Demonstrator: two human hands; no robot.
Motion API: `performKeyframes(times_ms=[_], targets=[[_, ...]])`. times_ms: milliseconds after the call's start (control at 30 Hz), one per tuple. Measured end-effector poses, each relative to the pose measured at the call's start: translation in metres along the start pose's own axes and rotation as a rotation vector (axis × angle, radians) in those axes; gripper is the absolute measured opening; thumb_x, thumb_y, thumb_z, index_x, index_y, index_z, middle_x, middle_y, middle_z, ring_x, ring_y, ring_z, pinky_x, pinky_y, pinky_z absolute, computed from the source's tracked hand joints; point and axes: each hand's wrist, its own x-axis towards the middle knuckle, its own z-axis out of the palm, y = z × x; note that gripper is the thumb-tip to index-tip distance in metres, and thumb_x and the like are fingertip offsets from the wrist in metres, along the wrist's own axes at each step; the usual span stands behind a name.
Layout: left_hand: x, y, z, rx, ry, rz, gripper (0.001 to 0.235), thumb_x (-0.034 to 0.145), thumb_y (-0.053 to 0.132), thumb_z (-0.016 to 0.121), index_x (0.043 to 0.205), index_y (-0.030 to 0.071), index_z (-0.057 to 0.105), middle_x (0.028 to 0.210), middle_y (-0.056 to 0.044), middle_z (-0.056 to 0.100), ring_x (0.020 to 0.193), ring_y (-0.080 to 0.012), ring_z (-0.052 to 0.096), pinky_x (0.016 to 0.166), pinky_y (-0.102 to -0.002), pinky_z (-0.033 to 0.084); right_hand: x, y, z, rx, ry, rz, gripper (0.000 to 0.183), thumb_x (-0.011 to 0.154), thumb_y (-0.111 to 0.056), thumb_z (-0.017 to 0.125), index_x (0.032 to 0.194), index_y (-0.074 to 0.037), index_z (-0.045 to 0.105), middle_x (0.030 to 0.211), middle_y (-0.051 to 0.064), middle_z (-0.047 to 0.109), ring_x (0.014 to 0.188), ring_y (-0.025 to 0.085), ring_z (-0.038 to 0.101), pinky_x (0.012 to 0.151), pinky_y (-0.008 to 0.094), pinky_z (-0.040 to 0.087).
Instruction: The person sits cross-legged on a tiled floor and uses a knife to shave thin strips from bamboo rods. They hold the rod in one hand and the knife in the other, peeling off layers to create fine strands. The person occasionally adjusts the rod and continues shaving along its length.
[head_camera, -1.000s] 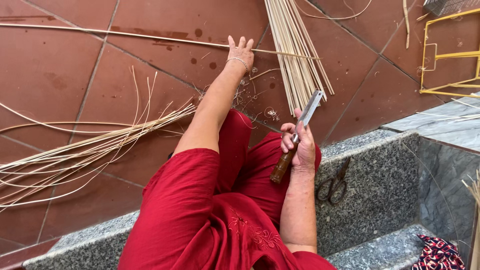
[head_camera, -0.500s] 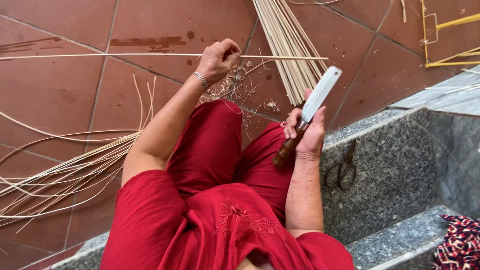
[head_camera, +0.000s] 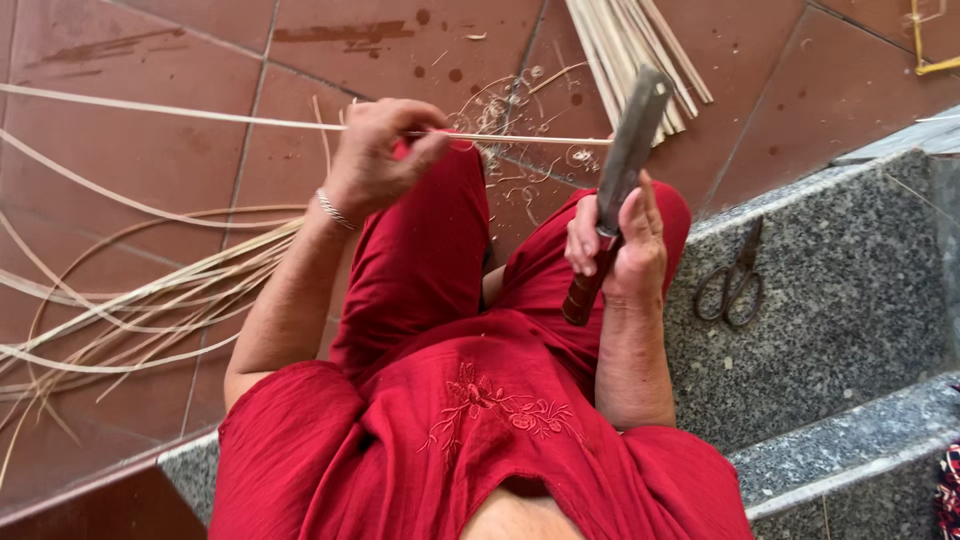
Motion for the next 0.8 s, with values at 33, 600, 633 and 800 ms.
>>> performKeyframes(times_ms=[33, 600, 633, 800], targets=[[-0.003, 0.015, 0.005, -0.047, 0.004, 0.062, 0.011, 0.101, 0.012, 0.078, 0.106, 0.005, 0.072, 0.094, -0.009, 0.072, 0.082, -0.0225, 0.07, 0.075, -0.033, 0.057, -0.005, 0.006, 0.01, 0.017, -0.047, 0.021, 0.048, 0.118, -0.037, 0.041, 0.162, -0.018, 0.039, 0.067, 0.005, 0.047, 0.041, 0.013, 0.042, 0.04, 0.026, 0.039], [-0.041, 0.095, 0.023, -0.413, -0.041, -0.056, 0.008, 0.101, 0.011, 0.078, 0.104, 0.005, 0.074, 0.089, -0.002, 0.063, 0.08, -0.0118, 0.06, 0.069, -0.027, 0.049, -0.049, 0.015, 0.072, 0.169, -0.174, 0.218, 0.076, 0.11, -0.053, 0.051, 0.165, -0.009, 0.023, 0.063, 0.005, 0.047, 0.043, 0.015, 0.04, 0.042, 0.031, 0.036], [-0.041, 0.095, 0.024, -0.417, -0.039, -0.065, 0.008, 0.1, 0.011, 0.078, 0.103, 0.005, 0.074, 0.087, -0.002, 0.062, 0.08, -0.0118, 0.058, 0.069, -0.027, 0.049, -0.049, 0.015, 0.072, 0.16, -0.167, 0.207, 0.076, 0.11, -0.053, 0.052, 0.165, -0.008, 0.023, 0.064, 0.006, 0.047, 0.043, 0.015, 0.04, 0.042, 0.031, 0.036], [-0.039, 0.092, 0.025, -0.452, -0.061, -0.082, 0.008, 0.1, 0.011, 0.078, 0.103, 0.005, 0.074, 0.086, -0.002, 0.061, 0.079, -0.0103, 0.057, 0.069, -0.027, 0.048, -0.048, 0.013, 0.071, 0.235, -0.192, 0.215, 0.074, 0.111, -0.052, 0.05, 0.165, -0.009, 0.025, 0.064, 0.006, 0.048, 0.043, 0.014, 0.041, 0.043, 0.031, 0.037]])
